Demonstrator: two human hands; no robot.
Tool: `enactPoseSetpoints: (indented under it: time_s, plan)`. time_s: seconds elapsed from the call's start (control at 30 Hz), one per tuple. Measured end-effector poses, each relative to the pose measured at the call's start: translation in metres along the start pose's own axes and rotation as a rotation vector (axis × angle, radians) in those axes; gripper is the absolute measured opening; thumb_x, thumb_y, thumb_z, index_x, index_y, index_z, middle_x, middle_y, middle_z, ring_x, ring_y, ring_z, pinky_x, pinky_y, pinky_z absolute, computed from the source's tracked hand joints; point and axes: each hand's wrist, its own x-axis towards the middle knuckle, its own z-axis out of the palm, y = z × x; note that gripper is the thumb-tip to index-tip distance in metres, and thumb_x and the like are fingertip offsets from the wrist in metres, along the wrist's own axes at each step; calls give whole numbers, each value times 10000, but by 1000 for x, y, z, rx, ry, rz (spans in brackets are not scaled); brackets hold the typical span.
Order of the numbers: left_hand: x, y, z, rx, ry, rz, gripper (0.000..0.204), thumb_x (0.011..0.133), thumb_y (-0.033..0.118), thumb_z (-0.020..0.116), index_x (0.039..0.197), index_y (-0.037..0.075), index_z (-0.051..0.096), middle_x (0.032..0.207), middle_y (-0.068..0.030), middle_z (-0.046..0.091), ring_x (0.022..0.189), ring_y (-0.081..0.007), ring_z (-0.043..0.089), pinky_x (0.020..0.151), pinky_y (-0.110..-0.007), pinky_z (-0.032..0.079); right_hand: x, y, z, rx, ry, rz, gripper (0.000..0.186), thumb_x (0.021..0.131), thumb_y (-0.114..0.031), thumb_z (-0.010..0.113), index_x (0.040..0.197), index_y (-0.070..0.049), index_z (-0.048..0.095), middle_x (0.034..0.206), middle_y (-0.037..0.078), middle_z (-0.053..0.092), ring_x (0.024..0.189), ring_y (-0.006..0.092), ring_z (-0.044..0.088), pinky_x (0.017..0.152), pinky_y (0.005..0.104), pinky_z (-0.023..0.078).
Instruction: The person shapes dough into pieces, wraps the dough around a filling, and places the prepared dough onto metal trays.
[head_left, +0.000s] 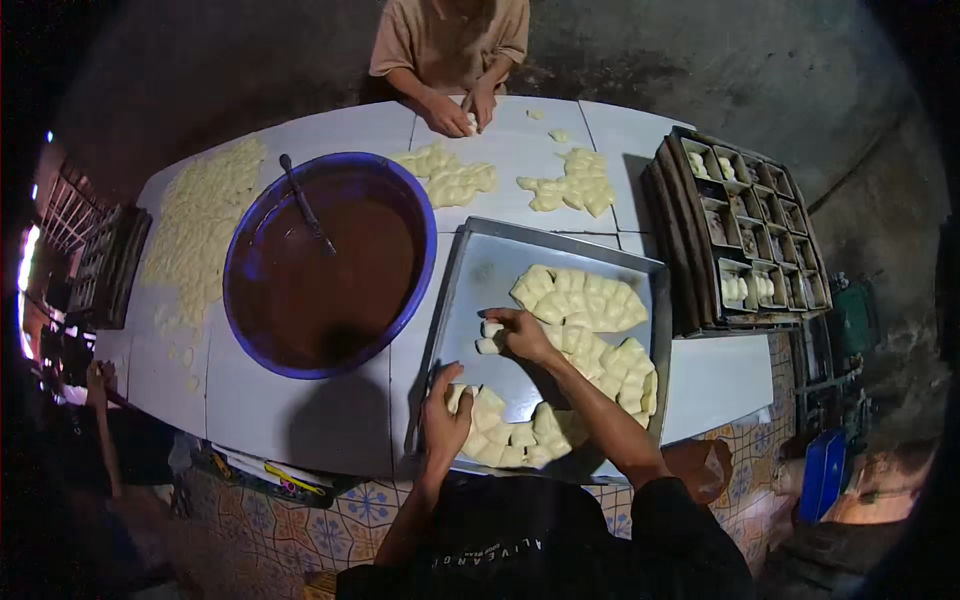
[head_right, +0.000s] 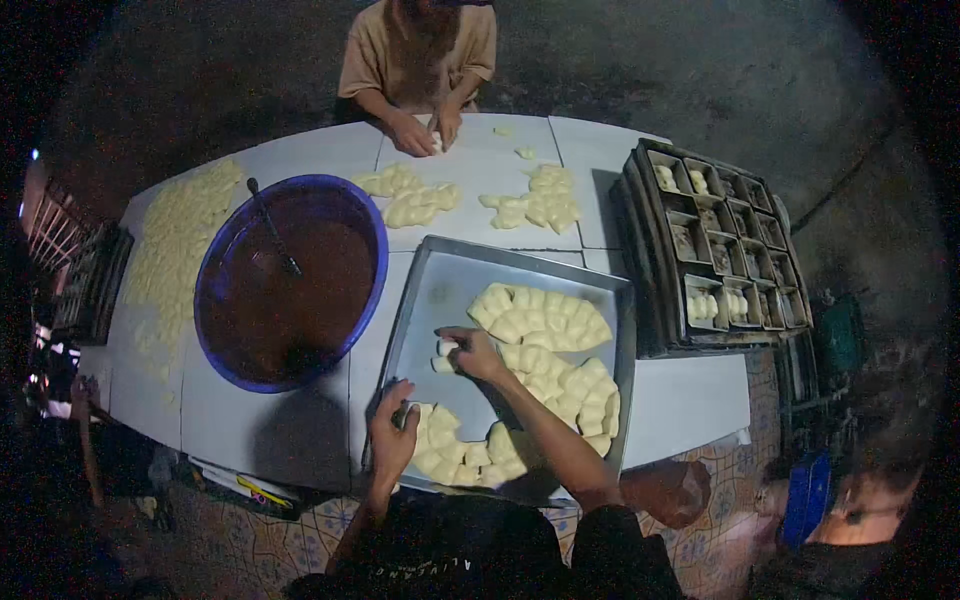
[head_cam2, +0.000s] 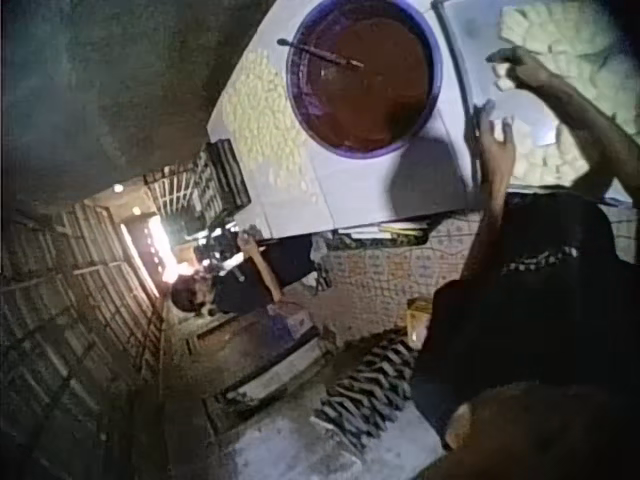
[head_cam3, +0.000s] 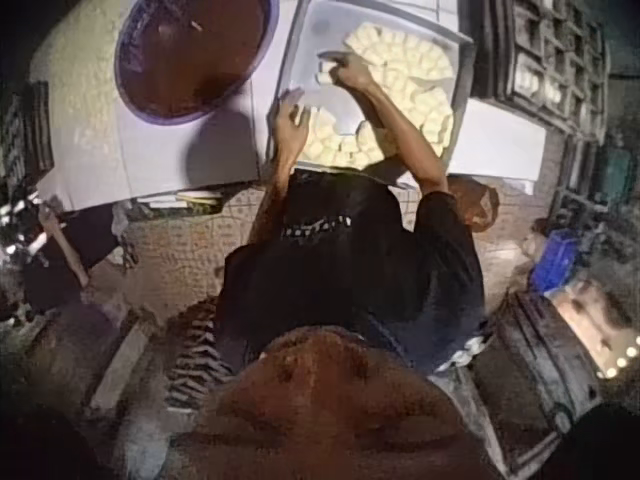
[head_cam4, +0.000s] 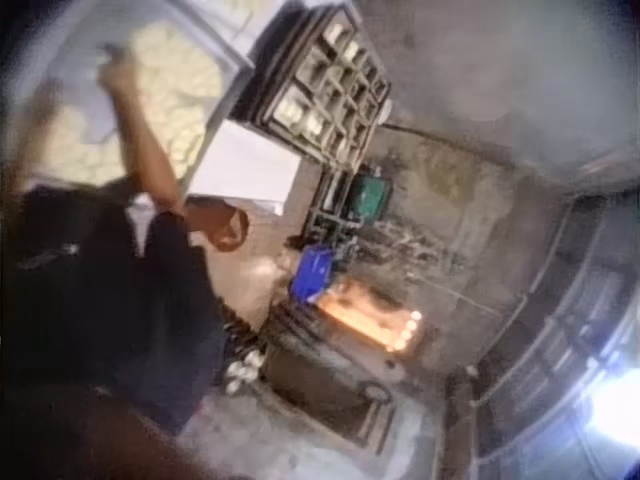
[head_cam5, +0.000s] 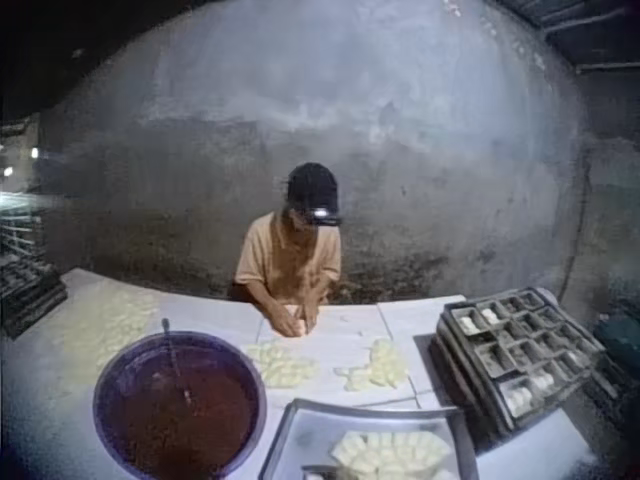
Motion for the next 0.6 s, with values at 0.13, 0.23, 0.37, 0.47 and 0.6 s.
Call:
enactPoseSetpoints:
  time_s: [0.13, 0.23, 0.37, 0.47, 0.6]
  plan:
    - [-27, -9, -17, -133, 105, -80, 235, 854, -19, 590, 1088, -17, 619, 1085, -139, 665, 950, -219, 646, 858, -311, 491, 0, 3, 6, -421, 90, -286, 374, 764, 33, 551, 1129, 31, 629, 1127, 217, 626, 1024, 329, 620, 875, 372, 485]
    - [-36, -15, -17, -332, 95, -241, 213, 868, -2, 577, 1075, -27, 621, 988, -128, 688, 877, -187, 655, 822, -296, 494, 0, -3, 7, -330, 46, -58, 324, 737, 52, 595, 1055, 40, 654, 998, 215, 638, 917, 329, 638, 821, 367, 492]
    - [-40, -18, -11, -150, 94, -78, 226, 881, 12, 553, 1092, -34, 616, 924, -129, 695, 848, -158, 659, 782, -282, 500, 1, -8, 13, -317, 199, -231, 316, 740, 43, 575, 1041, 17, 668, 1026, 212, 648, 932, 333, 633, 834, 367, 488]
    - [-39, -14, -10, -225, -19, -266, 238, 874, 19, 563, 1102, -13, 623, 923, -126, 700, 836, -178, 665, 768, -300, 506, -5, -12, 18, -610, -111, -304, 323, 837, 9, 536, 1152, 26, 602, 1194, 218, 597, 1154, 353, 540, 980, 395, 431]
    - [-45, -6, -12, -21, 25, -67, 248, 866, 64, 590, 1103, 5, 634, 912, -138, 699, 864, -240, 681, 781, -328, 509, -45, -17, 21, -559, 186, -481, 336, 820, -14, 545, 1148, 27, 601, 1171, 231, 590, 1111, 395, 538, 976, 417, 417]
